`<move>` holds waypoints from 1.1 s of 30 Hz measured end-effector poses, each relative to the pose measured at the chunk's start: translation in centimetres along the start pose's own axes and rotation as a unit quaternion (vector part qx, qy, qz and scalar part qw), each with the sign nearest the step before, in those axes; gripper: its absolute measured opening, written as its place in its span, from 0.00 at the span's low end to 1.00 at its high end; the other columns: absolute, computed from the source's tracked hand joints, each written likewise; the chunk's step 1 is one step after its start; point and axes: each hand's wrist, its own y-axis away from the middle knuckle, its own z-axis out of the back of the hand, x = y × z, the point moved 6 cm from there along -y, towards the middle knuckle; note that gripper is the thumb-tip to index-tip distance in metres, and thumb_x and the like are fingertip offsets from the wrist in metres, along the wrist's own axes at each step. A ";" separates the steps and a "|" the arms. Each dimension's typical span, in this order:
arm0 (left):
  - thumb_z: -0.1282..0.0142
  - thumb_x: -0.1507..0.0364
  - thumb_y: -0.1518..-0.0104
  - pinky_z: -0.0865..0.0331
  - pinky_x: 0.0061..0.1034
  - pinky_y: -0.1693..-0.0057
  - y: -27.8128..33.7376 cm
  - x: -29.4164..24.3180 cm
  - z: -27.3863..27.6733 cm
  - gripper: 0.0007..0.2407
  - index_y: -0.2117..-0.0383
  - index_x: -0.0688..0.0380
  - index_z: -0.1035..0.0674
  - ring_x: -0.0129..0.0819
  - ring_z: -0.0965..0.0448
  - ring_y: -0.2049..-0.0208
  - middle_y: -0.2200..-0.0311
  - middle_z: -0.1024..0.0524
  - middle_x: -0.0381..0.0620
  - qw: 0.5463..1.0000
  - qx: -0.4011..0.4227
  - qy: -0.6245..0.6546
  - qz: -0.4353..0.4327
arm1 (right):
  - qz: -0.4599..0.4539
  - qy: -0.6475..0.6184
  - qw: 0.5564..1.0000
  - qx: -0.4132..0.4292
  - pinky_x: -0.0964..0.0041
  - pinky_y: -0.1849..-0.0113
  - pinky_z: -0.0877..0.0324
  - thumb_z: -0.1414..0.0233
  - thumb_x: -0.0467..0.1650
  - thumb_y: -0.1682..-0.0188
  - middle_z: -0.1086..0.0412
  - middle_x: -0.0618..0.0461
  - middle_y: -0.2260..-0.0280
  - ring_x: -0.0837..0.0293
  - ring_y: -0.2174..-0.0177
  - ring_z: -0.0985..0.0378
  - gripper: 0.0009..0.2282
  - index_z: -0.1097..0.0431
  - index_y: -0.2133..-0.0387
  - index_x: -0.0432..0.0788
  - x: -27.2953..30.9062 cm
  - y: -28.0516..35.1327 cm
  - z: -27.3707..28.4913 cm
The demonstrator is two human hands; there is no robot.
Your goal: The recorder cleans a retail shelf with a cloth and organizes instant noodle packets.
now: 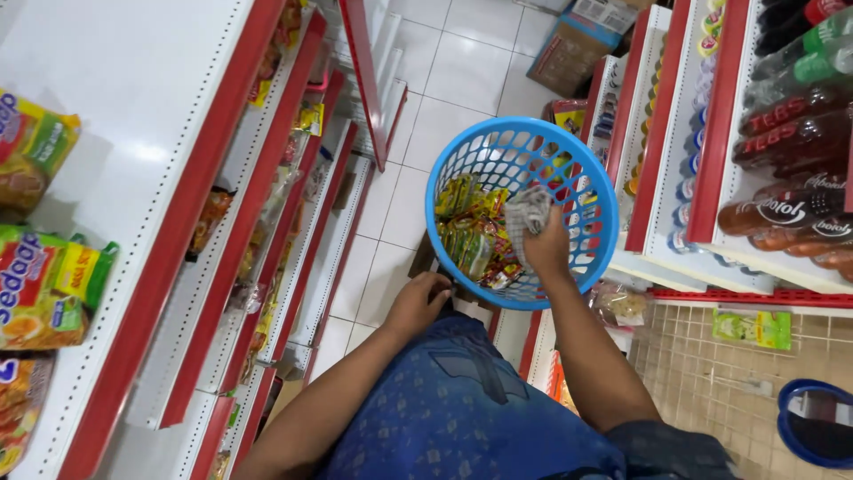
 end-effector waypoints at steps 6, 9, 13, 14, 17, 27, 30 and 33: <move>0.43 0.74 0.45 0.35 0.40 0.41 -5.6 -5.4 -0.7 0.06 0.63 0.57 0.19 0.45 0.27 0.49 0.61 0.22 0.50 0.976 -0.006 -0.161 -0.148 | -0.094 0.284 0.888 0.350 0.41 0.53 0.29 0.43 0.35 0.59 0.26 0.34 0.56 0.33 0.55 0.23 0.26 0.37 0.45 0.42 -11.0 -1.8 -12.0; 0.48 0.73 0.47 0.40 0.42 0.36 -8.4 -2.2 -4.2 0.08 0.64 0.56 0.18 0.46 0.28 0.46 0.58 0.21 0.50 0.934 0.019 -0.309 -0.176 | -0.095 0.321 0.820 0.464 0.44 0.49 0.27 0.48 0.35 0.53 0.26 0.37 0.49 0.38 0.49 0.23 0.24 0.35 0.42 0.43 -12.1 -0.9 -15.9; 0.51 0.70 0.47 0.46 0.48 0.37 -9.6 -0.6 -6.6 0.11 0.62 0.58 0.18 0.44 0.28 0.46 0.59 0.21 0.50 0.908 0.125 -0.396 -0.063 | 0.065 0.369 0.749 0.546 0.46 0.48 0.31 0.50 0.29 0.53 0.46 0.38 0.34 0.40 0.43 0.32 0.27 0.44 0.37 0.37 -14.5 1.0 -21.8; 0.52 0.71 0.46 0.45 0.46 0.36 -9.5 -0.3 -6.8 0.13 0.58 0.58 0.19 0.43 0.27 0.48 0.59 0.21 0.50 0.911 0.122 -0.391 -0.048 | 0.059 0.343 0.737 0.580 0.50 0.46 0.34 0.44 0.28 0.59 0.52 0.36 0.33 0.41 0.41 0.37 0.38 0.54 0.33 0.36 -14.1 1.4 -22.2; 0.53 0.71 0.43 0.45 0.43 0.35 -9.3 0.2 -7.0 0.13 0.56 0.58 0.20 0.42 0.25 0.49 0.60 0.20 0.50 0.917 0.125 -0.377 -0.023 | 0.036 0.297 0.763 0.574 0.52 0.44 0.38 0.45 0.27 0.60 0.54 0.35 0.34 0.41 0.40 0.40 0.42 0.60 0.30 0.37 -16.5 3.7 -23.7; 0.51 0.70 0.44 0.45 0.43 0.36 -9.4 -0.5 -6.5 0.13 0.56 0.60 0.21 0.42 0.23 0.53 0.61 0.21 0.50 0.924 0.091 -0.367 -0.053 | -0.081 0.286 0.733 0.612 0.52 0.44 0.34 0.39 0.41 0.59 0.36 0.36 0.41 0.40 0.43 0.31 0.37 0.43 0.35 0.42 -24.7 4.1 -18.2; 0.48 0.72 0.46 0.41 0.42 0.39 -9.5 -0.7 -6.3 0.16 0.51 0.60 0.23 0.45 0.22 0.55 0.62 0.21 0.50 0.934 0.087 -0.342 -0.057 | -0.201 0.166 0.759 0.597 0.54 0.46 0.29 0.32 0.40 0.69 0.30 0.35 0.44 0.43 0.47 0.24 0.41 0.37 0.41 0.34 -26.7 2.4 -16.5; 0.44 0.67 0.41 0.33 0.43 0.46 -9.8 -0.9 -4.7 0.13 0.54 0.60 0.23 0.48 0.21 0.57 0.61 0.22 0.51 0.979 0.059 -0.192 0.028 | -0.247 0.149 0.757 0.586 0.53 0.47 0.30 0.27 0.40 0.66 0.35 0.32 0.43 0.43 0.47 0.26 0.48 0.48 0.38 0.28 -22.1 -1.1 -13.2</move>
